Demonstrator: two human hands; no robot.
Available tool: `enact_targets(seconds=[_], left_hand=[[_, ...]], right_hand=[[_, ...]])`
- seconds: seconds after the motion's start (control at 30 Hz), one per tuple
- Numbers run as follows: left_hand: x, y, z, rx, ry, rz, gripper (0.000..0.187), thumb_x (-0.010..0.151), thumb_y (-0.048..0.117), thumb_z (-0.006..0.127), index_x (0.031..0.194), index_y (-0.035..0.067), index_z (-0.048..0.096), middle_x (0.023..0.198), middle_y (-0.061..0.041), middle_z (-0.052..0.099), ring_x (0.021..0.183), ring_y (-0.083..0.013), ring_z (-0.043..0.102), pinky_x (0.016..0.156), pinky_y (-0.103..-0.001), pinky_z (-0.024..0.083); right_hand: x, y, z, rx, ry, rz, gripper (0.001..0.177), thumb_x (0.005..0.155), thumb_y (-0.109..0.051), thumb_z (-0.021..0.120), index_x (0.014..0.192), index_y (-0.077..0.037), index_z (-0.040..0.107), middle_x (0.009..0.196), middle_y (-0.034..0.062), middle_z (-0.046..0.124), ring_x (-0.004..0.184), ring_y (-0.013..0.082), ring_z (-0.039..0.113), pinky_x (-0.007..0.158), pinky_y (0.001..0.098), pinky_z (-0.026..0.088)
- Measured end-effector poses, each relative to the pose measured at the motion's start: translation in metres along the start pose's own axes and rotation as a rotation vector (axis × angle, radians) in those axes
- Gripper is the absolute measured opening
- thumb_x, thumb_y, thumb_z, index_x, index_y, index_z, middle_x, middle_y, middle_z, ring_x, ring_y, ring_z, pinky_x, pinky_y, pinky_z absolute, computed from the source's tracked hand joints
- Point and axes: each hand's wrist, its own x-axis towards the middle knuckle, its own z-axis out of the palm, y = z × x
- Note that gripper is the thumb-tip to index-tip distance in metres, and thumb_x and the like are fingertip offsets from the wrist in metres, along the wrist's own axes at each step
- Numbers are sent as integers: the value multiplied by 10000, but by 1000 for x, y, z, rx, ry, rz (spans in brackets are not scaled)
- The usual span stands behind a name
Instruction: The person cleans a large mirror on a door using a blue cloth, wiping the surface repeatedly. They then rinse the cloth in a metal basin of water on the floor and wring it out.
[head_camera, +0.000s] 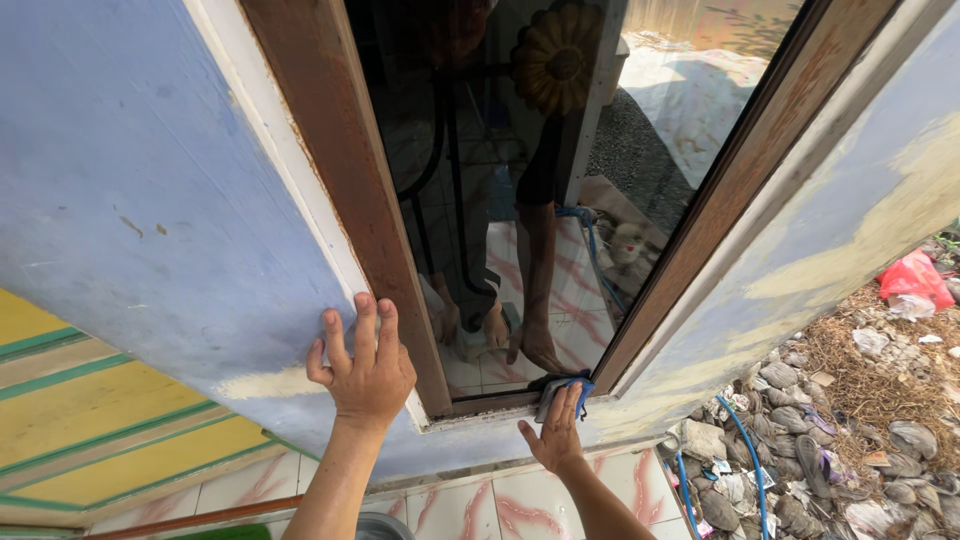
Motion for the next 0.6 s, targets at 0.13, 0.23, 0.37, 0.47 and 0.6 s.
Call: enact_targets(seconds=[0.13,0.23,0.37,0.47,0.6], left_hand=[[-1,-1,0,17,-4,2,537,966,119,574,1502,142,591,1621,-63,458,1535,-365,257,1116,-527,235],[0,-3,-1,26,3,14,547,963,115,575,1509,148,578,1619,-56,456,1542,-357,245,1126,-524,227],[0,-5,0,20,3,19,562,967,110,580,1526,163,555,1636,-48,431,1560,-334,214,1140,-524,219],[-1,-5,1,11,1,17,577,957,103,581,1530,161,548,1643,-50,416,1564,-335,202,1144,-526,218],[-1,-3,3,8,1,4,588,955,95,591,1539,151,545,1652,-55,397,1566,-344,193,1153,-527,215]], right_hand=[[-10,-19,15,-95,-188,-70,1100,893,-653,542,1477,167,100,1561,417,31,1476,545,30,1201,527,59],[-9,-28,16,-151,-186,-195,1010,930,-614,500,1505,134,140,1583,362,115,1488,479,86,1205,530,65],[12,-30,-10,-437,-371,-174,817,978,-615,329,1547,-43,198,1633,152,201,1517,289,160,1216,593,55],[54,-28,-51,-554,-505,-225,764,991,-625,178,1586,-146,207,1646,53,243,1498,212,237,1231,576,93],[115,-41,-128,-780,-632,-202,802,1007,-664,104,1606,-146,231,1630,80,311,1476,227,323,1216,575,161]])
